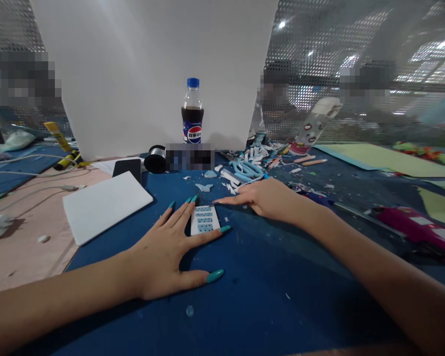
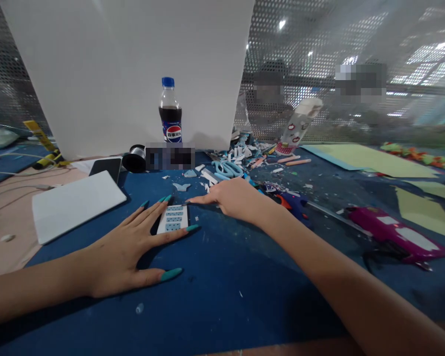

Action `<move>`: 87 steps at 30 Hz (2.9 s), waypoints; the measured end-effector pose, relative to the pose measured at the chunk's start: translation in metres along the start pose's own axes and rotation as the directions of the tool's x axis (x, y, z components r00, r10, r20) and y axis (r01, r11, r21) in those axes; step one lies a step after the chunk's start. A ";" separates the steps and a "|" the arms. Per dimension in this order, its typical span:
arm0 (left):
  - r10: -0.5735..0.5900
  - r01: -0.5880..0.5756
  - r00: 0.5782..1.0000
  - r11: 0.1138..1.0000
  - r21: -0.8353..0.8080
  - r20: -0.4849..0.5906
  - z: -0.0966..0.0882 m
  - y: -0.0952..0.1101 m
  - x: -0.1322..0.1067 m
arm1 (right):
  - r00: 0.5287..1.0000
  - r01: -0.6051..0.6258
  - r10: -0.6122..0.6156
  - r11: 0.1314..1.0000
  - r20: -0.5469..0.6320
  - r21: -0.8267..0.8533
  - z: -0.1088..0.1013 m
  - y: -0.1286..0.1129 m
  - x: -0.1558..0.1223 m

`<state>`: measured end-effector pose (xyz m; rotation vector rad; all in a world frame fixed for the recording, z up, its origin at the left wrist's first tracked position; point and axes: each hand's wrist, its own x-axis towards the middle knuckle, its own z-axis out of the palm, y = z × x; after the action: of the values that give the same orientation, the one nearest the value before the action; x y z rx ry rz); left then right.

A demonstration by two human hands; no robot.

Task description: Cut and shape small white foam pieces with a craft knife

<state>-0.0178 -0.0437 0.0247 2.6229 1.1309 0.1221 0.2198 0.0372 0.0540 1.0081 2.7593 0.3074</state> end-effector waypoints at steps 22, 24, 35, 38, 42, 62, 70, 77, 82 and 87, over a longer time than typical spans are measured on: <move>0.008 -0.008 1.000 1.000 0.004 0.019 -0.001 0.000 0.000 | 0.994 0.022 -0.020 1.000 -0.106 0.021 0.009 -0.008 0.003; 0.006 -0.006 1.000 1.000 0.002 0.016 0.000 0.001 0.000 | 0.993 0.028 -0.025 0.999 -0.116 0.030 0.010 -0.009 0.005; -0.002 0.002 1.000 1.000 0.016 0.024 0.000 0.000 0.001 | 0.987 0.051 -0.051 0.999 -0.156 -0.002 0.014 -0.008 0.009; 0.008 -0.008 1.000 1.000 0.013 0.015 0.000 0.000 0.000 | 0.987 0.056 -0.055 0.998 -0.152 0.003 0.015 -0.008 0.009; 0.003 -0.003 1.000 1.000 0.017 0.024 0.000 0.000 -0.001 | 0.988 0.061 -0.060 0.998 -0.141 0.003 0.015 -0.009 0.012; 0.010 -0.008 1.000 0.998 0.060 -0.018 0.007 -0.004 0.000 | 0.996 0.029 -0.035 0.997 -0.080 -0.071 0.009 -0.006 0.011; 0.017 -0.014 0.999 0.997 0.077 -0.033 0.013 -0.010 -0.001 | 0.999 0.004 -0.005 0.999 -0.049 -0.036 0.004 0.000 0.002; 0.007 -0.006 1.000 0.999 0.053 -0.013 0.006 -0.001 0.000 | 1.000 -0.016 0.016 1.000 0.002 -0.017 -0.001 0.000 -0.002; -0.037 0.042 0.997 0.997 0.071 -0.075 0.009 0.001 0.001 | 0.999 0.023 -0.021 0.998 -0.034 0.053 0.005 0.003 -0.003; 0.016 -0.015 1.000 0.999 0.035 -0.019 0.006 -0.003 -0.001 | 0.997 0.030 -0.025 0.996 -0.067 0.079 0.004 0.006 -0.006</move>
<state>-0.0194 -0.0434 0.0176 2.6668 1.1291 0.1320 0.2292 0.0378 0.0522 0.9949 2.8633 0.2324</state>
